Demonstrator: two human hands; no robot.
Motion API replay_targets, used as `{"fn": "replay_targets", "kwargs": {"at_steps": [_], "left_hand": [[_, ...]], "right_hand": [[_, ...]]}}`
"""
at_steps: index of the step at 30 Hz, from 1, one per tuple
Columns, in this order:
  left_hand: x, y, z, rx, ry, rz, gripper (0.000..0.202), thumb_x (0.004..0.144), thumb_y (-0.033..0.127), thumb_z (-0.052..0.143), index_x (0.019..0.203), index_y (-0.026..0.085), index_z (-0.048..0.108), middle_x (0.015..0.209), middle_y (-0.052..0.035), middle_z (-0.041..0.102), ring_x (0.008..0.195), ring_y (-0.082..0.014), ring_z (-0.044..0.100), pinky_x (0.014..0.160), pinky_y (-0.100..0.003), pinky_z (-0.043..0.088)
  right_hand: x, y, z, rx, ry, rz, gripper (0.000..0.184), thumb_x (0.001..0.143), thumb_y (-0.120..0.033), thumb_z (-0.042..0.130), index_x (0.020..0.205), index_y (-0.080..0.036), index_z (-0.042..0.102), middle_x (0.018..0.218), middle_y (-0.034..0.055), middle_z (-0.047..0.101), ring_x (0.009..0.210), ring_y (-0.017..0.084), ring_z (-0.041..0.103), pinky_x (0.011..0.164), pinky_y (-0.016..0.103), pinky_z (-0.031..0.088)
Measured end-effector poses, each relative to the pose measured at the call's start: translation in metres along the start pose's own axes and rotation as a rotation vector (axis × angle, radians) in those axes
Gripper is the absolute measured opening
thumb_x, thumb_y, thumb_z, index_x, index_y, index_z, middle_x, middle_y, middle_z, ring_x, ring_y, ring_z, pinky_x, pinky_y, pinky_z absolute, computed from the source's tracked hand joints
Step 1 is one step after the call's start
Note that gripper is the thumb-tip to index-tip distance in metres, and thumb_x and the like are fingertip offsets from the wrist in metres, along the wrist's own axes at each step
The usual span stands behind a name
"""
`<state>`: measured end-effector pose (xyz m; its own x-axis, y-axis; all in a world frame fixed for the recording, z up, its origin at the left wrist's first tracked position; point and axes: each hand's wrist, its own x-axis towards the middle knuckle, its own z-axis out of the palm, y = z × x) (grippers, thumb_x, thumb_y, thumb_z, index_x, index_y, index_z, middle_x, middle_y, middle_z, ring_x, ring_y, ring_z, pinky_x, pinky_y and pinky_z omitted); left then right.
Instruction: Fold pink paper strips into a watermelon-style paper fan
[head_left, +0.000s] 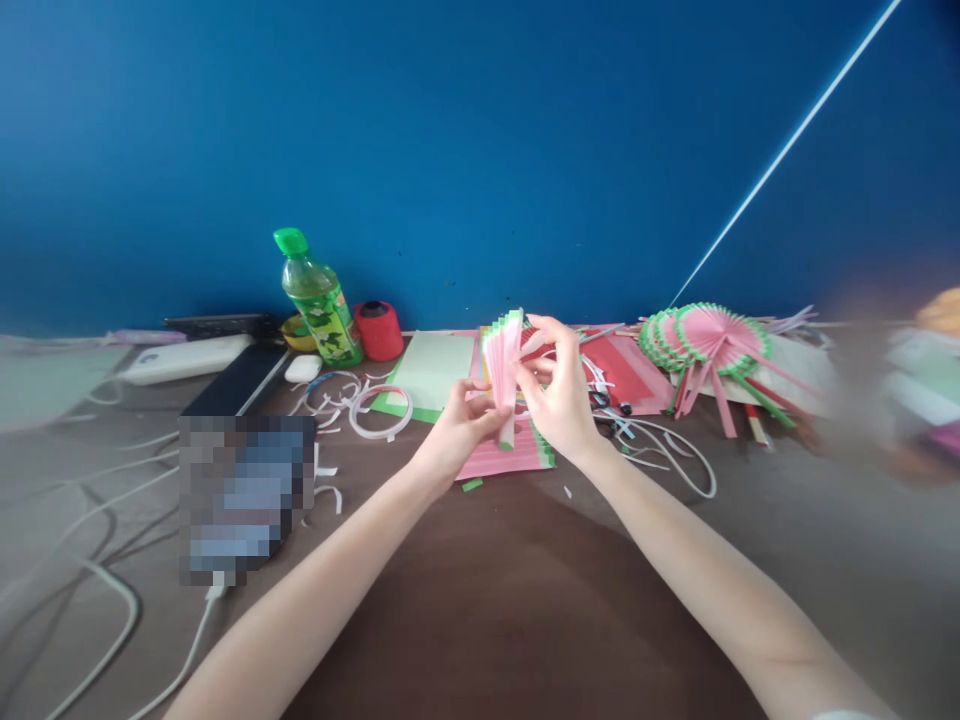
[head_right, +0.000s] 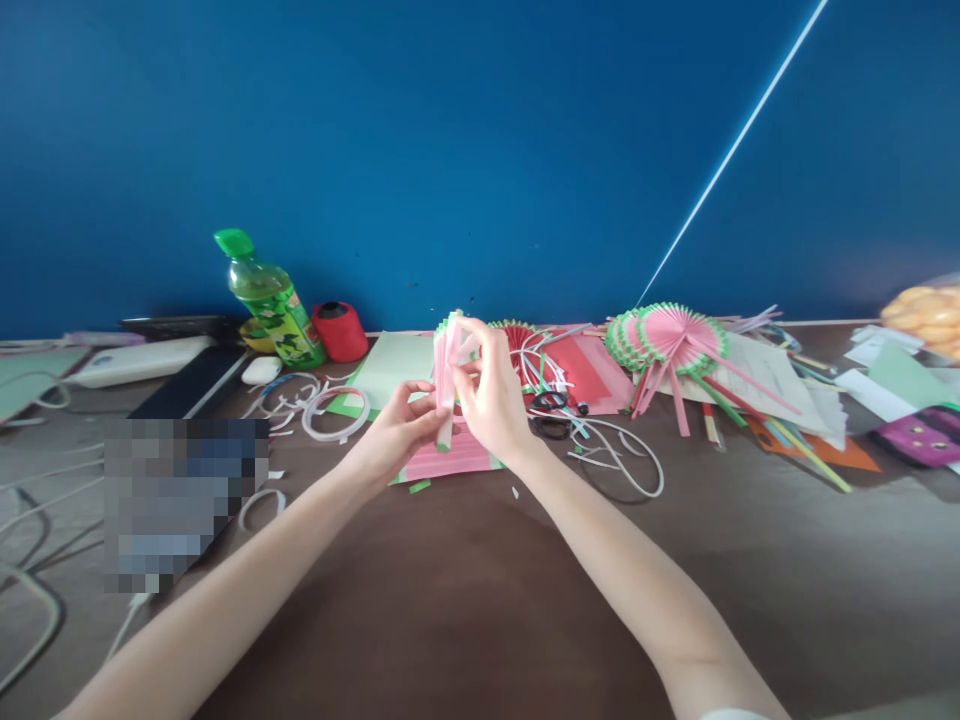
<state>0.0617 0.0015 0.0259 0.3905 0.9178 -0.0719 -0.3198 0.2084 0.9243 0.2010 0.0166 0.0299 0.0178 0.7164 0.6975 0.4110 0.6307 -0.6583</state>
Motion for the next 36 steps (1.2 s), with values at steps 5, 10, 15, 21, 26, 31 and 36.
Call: {"fn": "replay_targets", "kwargs": {"at_steps": [5,10,15,21,26,31,36], "left_hand": [[0.003,-0.003,-0.006,0.077,-0.043,-0.039,0.04,0.068,0.027,0.071,0.101,0.016,0.051,0.083,-0.0066,0.068,0.08,-0.0207,0.066,0.065,-0.029,0.047],[0.002,-0.001,-0.006,0.124,-0.092,-0.032,0.041,0.07,0.025,0.069,0.106,0.016,0.052,0.088,-0.0104,0.069,0.077,-0.0218,0.067,0.063,-0.029,0.048],[0.001,-0.001,-0.006,0.114,-0.138,-0.038,0.051,0.073,0.024,0.067,0.118,0.017,0.045,0.094,-0.0124,0.069,0.084,-0.0223,0.067,0.067,-0.028,0.047],[0.002,-0.002,-0.007,0.102,-0.185,-0.025,0.054,0.076,0.024,0.065,0.124,0.016,0.042,0.104,-0.0156,0.067,0.097,-0.0265,0.063,0.071,-0.029,0.044],[0.003,-0.001,-0.006,0.096,-0.22,0.001,0.056,0.078,0.019,0.063,0.129,0.014,0.04,0.11,-0.0174,0.065,0.1,-0.0258,0.062,0.071,-0.028,0.042],[0.002,0.0,-0.006,0.104,-0.227,0.014,0.056,0.079,0.018,0.061,0.129,0.013,0.039,0.113,-0.0178,0.063,0.098,-0.0247,0.063,0.07,-0.027,0.042],[0.002,-0.002,-0.006,0.117,-0.251,0.017,0.055,0.08,0.018,0.059,0.13,0.015,0.037,0.113,-0.0169,0.063,0.097,-0.0237,0.063,0.069,-0.026,0.041]], "right_hand": [[0.003,0.0,-0.007,-0.085,-0.084,-0.027,0.042,0.084,-0.012,0.046,0.121,-0.031,0.04,0.097,0.0024,0.054,0.076,0.015,0.058,0.067,0.034,0.052],[0.007,0.001,-0.013,-0.17,-0.079,-0.061,0.038,0.084,-0.013,0.048,0.118,-0.03,0.042,0.098,0.0018,0.058,0.076,0.015,0.057,0.065,0.031,0.049],[0.008,0.001,-0.015,-0.176,-0.077,-0.041,0.036,0.083,-0.011,0.048,0.116,-0.027,0.044,0.097,0.0016,0.059,0.077,0.014,0.058,0.063,0.029,0.048],[0.01,0.001,-0.016,-0.101,-0.056,-0.026,0.036,0.082,-0.009,0.049,0.113,-0.027,0.045,0.094,0.0012,0.058,0.079,0.014,0.058,0.066,0.029,0.048],[0.011,0.001,-0.017,-0.032,-0.05,0.034,0.033,0.081,-0.01,0.05,0.11,-0.027,0.047,0.092,0.0013,0.056,0.08,0.015,0.058,0.067,0.03,0.048],[0.012,0.001,-0.019,0.068,-0.051,0.078,0.033,0.08,-0.012,0.052,0.109,-0.027,0.047,0.089,0.0002,0.053,0.074,0.013,0.057,0.065,0.029,0.048],[0.014,0.0,-0.021,0.088,-0.05,0.083,0.033,0.079,-0.011,0.052,0.108,-0.027,0.047,0.085,-0.0007,0.054,0.075,0.013,0.057,0.066,0.03,0.048]]}}
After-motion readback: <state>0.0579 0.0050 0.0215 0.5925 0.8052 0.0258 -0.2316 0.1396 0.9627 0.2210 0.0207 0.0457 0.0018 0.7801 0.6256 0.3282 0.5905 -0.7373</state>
